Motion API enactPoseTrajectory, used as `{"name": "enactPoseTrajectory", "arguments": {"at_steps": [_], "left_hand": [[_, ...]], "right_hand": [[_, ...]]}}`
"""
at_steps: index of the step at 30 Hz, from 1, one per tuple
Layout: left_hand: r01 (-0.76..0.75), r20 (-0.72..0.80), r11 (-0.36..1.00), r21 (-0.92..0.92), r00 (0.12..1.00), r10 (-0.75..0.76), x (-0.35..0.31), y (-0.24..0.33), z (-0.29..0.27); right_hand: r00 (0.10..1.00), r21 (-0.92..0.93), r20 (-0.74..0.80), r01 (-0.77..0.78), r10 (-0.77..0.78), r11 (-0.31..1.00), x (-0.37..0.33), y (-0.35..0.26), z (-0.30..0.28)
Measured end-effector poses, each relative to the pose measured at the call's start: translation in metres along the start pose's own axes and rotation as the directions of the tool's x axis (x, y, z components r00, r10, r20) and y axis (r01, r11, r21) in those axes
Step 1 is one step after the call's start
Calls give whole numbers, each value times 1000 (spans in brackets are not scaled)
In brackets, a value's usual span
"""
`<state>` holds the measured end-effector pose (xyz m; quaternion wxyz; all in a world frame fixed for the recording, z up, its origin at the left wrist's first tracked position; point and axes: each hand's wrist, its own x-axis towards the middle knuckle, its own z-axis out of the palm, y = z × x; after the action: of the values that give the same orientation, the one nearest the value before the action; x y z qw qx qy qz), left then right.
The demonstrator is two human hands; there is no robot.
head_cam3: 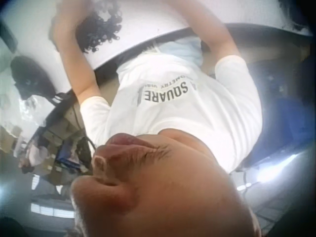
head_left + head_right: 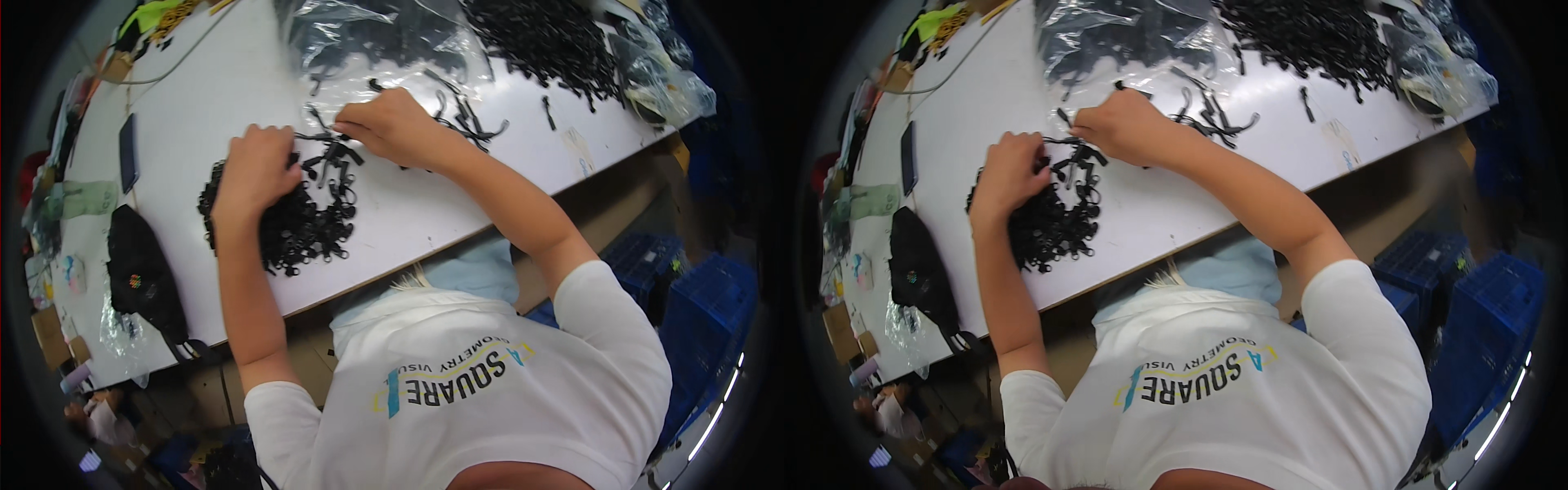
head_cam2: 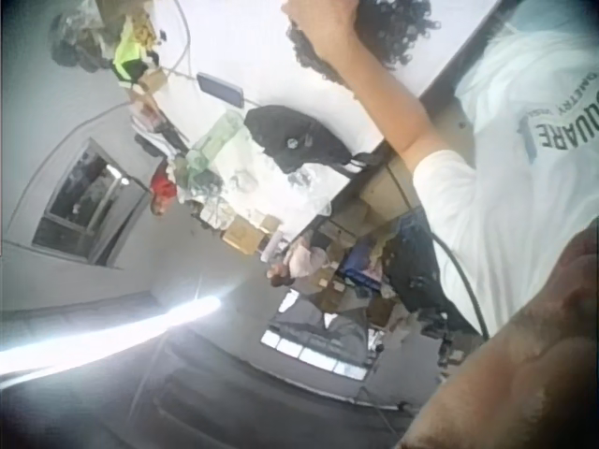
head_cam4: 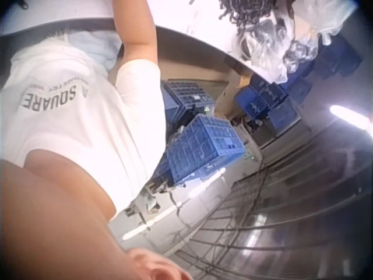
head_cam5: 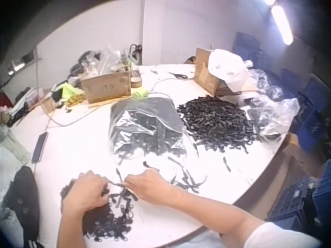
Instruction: The person sits at a white table and repeatedly picks up small black plastic clips and black cables. They attach the clips to the ends of the cables by hand, creating finished units. The person places the completed cables into a growing pile on the table.
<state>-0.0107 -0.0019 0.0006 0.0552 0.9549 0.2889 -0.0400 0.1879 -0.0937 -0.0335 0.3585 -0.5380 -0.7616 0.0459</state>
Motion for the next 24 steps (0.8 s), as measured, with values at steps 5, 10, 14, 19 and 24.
{"name": "enactPoseTrajectory", "arguments": {"at_steps": [5, 10, 14, 19, 24], "left_hand": [[33, -45, 995, 94, 999, -29, 4, 5, 10], [54, -18, 996, 74, 998, -53, -1, 2, 2], [38, -107, 997, 73, 994, -30, -8, 0, 0], [3, -77, 999, 52, 997, 1, -1, 5, 8], [41, 61, 999, 22, 997, -42, 3, 5, 4]], "right_hand": [[998, 7, 48, -32, 31, 999, 0, -5, -5], [996, -9, 74, -51, 52, 999, 0, -6, -4], [998, 24, 6, -62, 62, 998, 0, -6, -1], [999, 16, 20, -47, 47, 999, 1, -5, 0], [998, 8, 31, -52, 52, 999, 2, -5, -2]]}}
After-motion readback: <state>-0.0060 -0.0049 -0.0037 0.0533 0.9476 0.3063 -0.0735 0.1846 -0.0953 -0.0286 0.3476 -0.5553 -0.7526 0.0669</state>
